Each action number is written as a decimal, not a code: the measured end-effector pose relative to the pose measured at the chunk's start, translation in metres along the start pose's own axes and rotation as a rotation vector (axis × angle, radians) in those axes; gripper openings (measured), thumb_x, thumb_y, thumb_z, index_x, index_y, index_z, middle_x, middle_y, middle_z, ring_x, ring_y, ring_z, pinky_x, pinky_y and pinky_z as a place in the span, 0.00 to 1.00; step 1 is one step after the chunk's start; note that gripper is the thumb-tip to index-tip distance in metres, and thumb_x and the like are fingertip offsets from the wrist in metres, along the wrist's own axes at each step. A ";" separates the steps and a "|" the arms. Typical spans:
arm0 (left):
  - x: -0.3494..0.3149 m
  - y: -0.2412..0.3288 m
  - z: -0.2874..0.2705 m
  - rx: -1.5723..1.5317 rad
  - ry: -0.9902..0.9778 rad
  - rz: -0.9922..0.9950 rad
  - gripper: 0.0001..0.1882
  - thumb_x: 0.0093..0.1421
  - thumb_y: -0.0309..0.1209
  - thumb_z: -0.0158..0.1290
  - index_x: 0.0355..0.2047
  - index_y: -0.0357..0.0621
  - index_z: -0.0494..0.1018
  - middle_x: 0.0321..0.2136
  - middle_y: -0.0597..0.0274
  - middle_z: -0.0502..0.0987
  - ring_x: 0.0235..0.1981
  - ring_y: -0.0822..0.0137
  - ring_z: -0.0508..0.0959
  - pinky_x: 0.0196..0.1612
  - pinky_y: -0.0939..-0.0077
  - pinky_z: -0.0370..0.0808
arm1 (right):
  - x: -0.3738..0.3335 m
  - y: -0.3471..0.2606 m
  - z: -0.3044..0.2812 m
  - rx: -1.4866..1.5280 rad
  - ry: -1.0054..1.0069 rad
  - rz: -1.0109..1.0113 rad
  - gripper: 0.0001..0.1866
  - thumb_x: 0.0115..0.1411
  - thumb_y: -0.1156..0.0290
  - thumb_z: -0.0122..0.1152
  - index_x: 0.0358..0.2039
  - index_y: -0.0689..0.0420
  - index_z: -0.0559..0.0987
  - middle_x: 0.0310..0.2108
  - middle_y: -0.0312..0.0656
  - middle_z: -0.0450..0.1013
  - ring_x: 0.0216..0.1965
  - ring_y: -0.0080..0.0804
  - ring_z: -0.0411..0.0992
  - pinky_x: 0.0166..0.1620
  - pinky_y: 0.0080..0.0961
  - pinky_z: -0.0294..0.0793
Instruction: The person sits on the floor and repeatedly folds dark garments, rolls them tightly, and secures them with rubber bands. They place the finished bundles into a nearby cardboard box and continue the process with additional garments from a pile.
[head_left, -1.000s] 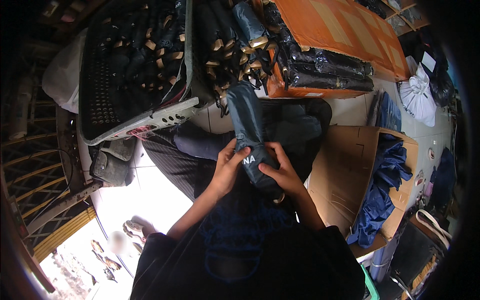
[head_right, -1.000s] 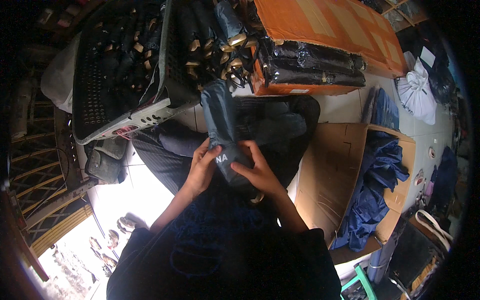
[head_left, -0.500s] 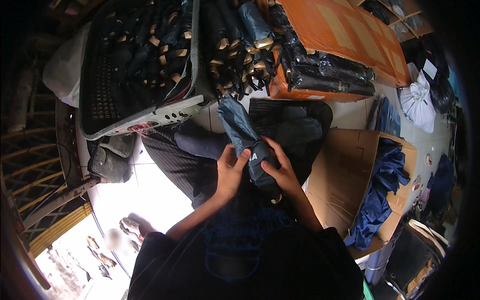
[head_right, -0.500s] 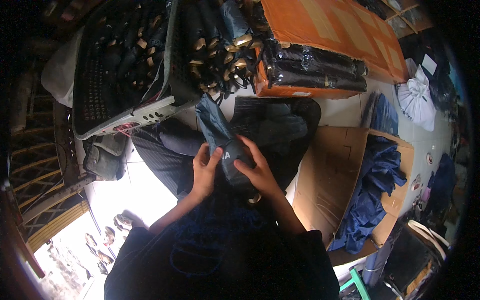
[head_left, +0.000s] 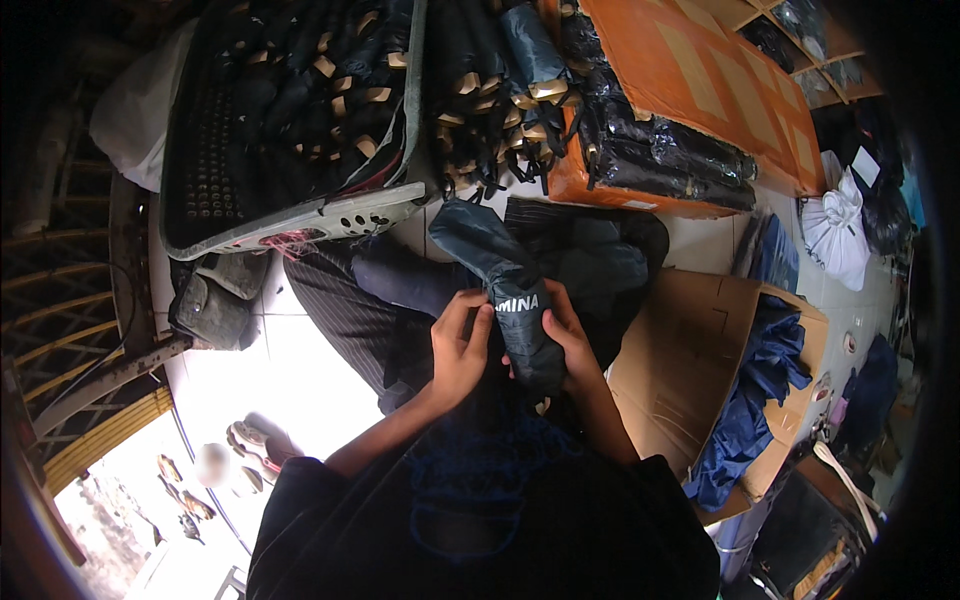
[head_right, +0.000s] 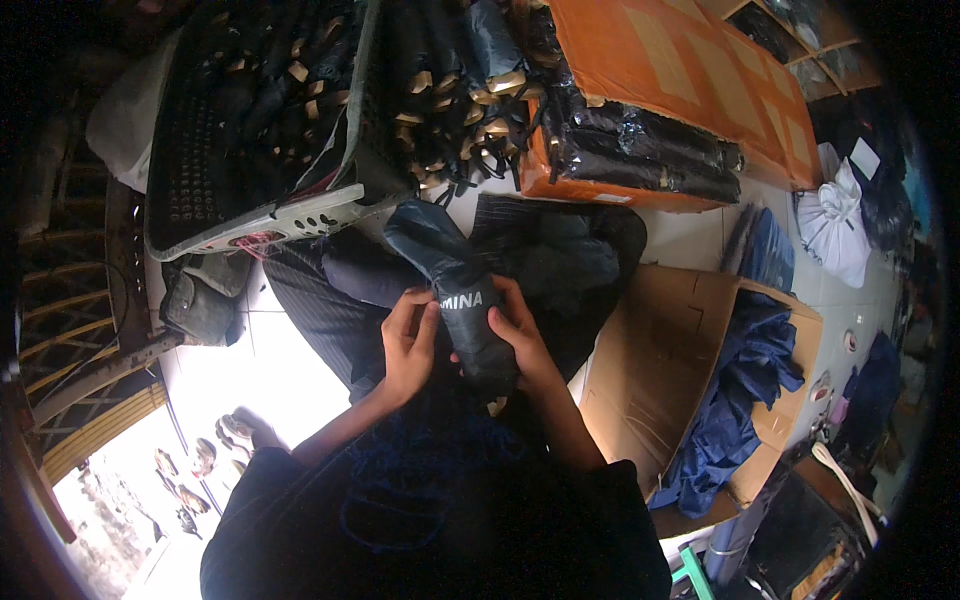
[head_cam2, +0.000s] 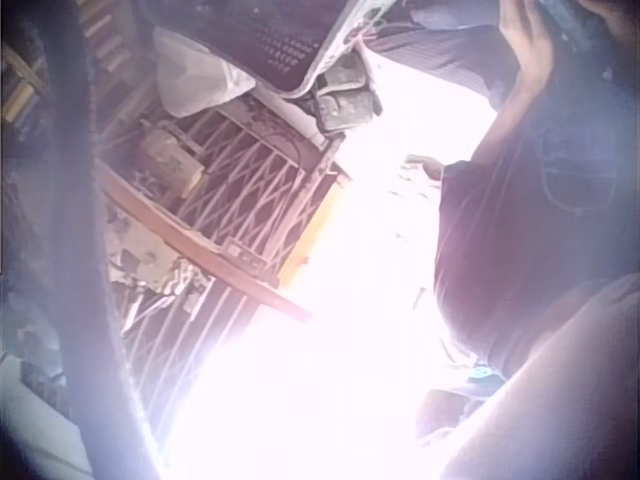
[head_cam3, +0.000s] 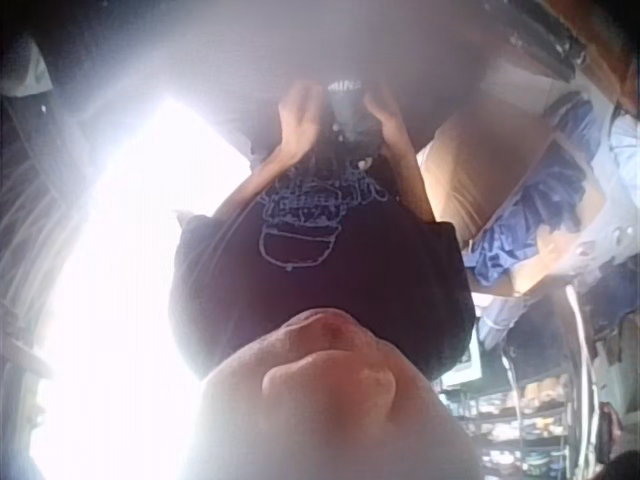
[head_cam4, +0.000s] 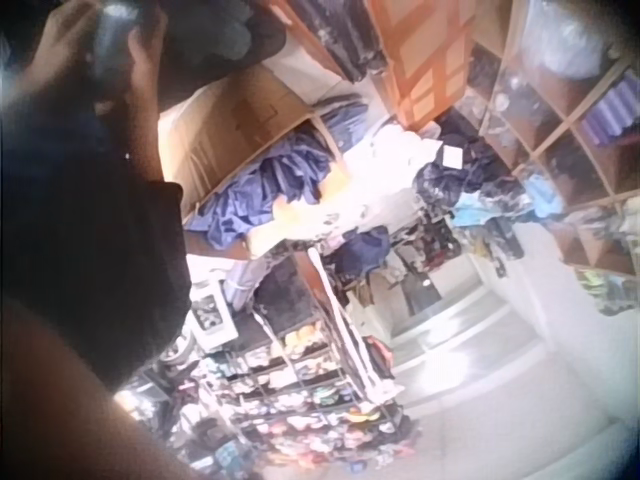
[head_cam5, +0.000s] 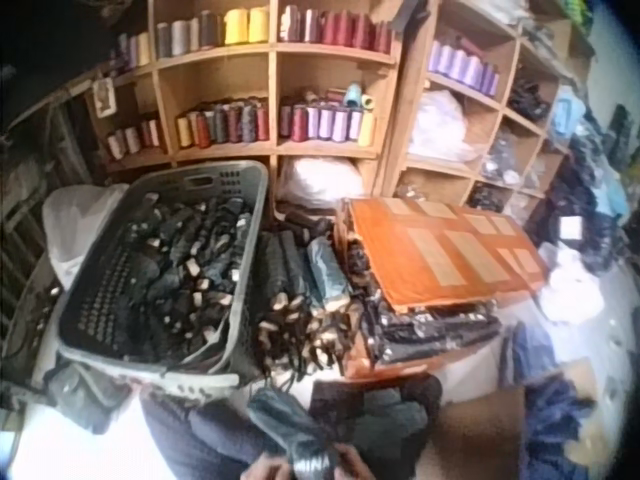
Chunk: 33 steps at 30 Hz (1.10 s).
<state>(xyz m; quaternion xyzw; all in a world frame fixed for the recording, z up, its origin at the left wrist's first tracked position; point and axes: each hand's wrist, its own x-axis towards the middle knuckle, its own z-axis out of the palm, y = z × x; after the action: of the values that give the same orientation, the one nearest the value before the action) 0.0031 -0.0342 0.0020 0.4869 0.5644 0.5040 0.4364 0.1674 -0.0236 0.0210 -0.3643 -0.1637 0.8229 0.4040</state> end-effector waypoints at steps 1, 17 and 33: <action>0.000 -0.001 0.000 -0.008 0.013 0.006 0.05 0.59 0.22 0.53 0.35 0.32 0.71 0.30 0.51 0.76 0.31 0.62 0.77 0.37 0.73 0.72 | 0.000 0.000 -0.001 -0.008 -0.022 0.002 0.28 0.64 0.58 0.51 0.60 0.47 0.53 0.45 0.53 0.68 0.27 0.49 0.77 0.26 0.41 0.81; 0.014 -0.011 -0.018 -0.530 -0.091 -0.349 0.21 0.64 0.44 0.49 0.35 0.33 0.73 0.30 0.55 0.78 0.36 0.62 0.77 0.44 0.68 0.71 | 0.002 0.001 0.001 -0.229 0.043 -0.142 0.29 0.59 0.67 0.61 0.56 0.58 0.59 0.45 0.50 0.68 0.37 0.39 0.75 0.41 0.32 0.77; 0.007 0.023 -0.001 -0.399 -0.143 -0.543 0.22 0.61 0.41 0.55 0.45 0.32 0.70 0.41 0.58 0.76 0.45 0.71 0.72 0.53 0.75 0.66 | 0.003 0.003 0.019 -0.905 0.121 -0.458 0.31 0.56 0.71 0.64 0.57 0.64 0.63 0.53 0.50 0.65 0.56 0.39 0.65 0.59 0.31 0.60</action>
<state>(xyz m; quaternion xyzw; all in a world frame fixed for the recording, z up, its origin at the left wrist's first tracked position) 0.0039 -0.0273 0.0247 0.2580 0.5318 0.4345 0.6796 0.1507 -0.0222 0.0307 -0.5044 -0.5559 0.5373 0.3846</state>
